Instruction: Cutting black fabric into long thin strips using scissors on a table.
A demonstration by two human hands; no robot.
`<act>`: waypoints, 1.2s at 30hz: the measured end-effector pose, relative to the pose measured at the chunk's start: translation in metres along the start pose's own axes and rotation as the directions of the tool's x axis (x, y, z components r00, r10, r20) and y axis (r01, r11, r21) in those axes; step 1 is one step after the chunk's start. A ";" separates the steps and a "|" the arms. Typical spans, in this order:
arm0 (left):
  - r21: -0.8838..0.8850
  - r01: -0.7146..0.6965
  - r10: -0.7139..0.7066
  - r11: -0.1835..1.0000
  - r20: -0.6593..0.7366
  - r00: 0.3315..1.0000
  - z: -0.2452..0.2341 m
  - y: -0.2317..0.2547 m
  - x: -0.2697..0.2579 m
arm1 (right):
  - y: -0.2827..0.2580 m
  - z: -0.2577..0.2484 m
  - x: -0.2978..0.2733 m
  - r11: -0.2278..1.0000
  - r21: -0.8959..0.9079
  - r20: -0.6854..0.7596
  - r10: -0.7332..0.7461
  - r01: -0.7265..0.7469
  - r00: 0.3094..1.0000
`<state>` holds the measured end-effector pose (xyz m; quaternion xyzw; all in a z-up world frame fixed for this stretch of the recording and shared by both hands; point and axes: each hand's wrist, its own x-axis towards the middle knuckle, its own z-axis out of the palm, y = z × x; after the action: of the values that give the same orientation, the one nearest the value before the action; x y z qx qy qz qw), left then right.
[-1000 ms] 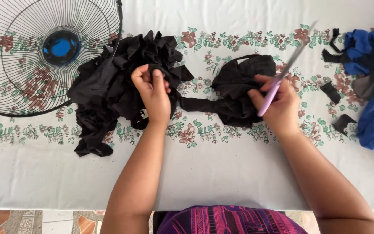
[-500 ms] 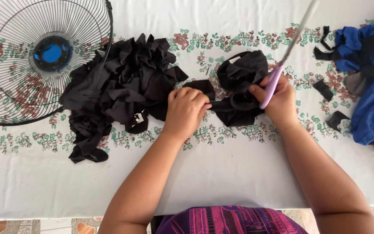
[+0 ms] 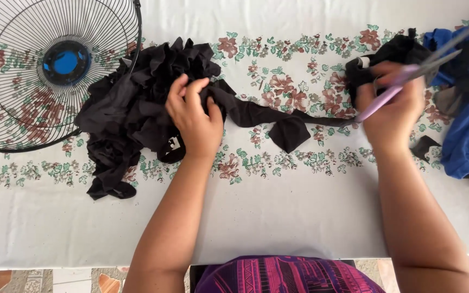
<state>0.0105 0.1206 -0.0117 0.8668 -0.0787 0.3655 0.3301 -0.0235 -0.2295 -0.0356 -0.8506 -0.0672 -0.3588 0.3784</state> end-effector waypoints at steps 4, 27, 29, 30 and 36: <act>0.169 -0.254 0.250 0.952 0.047 0.967 0.007 0.016 -0.017 | -0.056 0.014 0.003 0.916 -0.033 0.267 0.393 -0.399 0.880; -0.585 0.775 0.053 0.240 0.805 0.591 0.018 0.030 -0.025 | -0.076 0.032 -0.015 0.781 0.394 0.664 0.123 -0.485 0.737; -0.651 0.675 -0.027 0.347 0.712 0.701 0.024 0.015 -0.038 | -0.078 0.039 -0.018 0.748 0.289 0.721 0.241 -0.598 0.650; -0.693 0.554 -0.080 0.461 0.589 0.804 0.029 0.006 -0.041 | -0.079 0.044 -0.017 0.703 0.184 0.755 0.347 -0.687 0.557; -0.102 -0.241 0.253 0.965 0.123 0.960 0.003 0.001 -0.014 | -0.067 0.041 -0.016 0.813 0.047 0.622 0.431 -0.581 0.654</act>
<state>0.0016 0.1165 -0.0227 0.8578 -0.2241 0.3406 0.3128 -0.0384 -0.1516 -0.0247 -0.8494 0.0182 0.0525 0.5248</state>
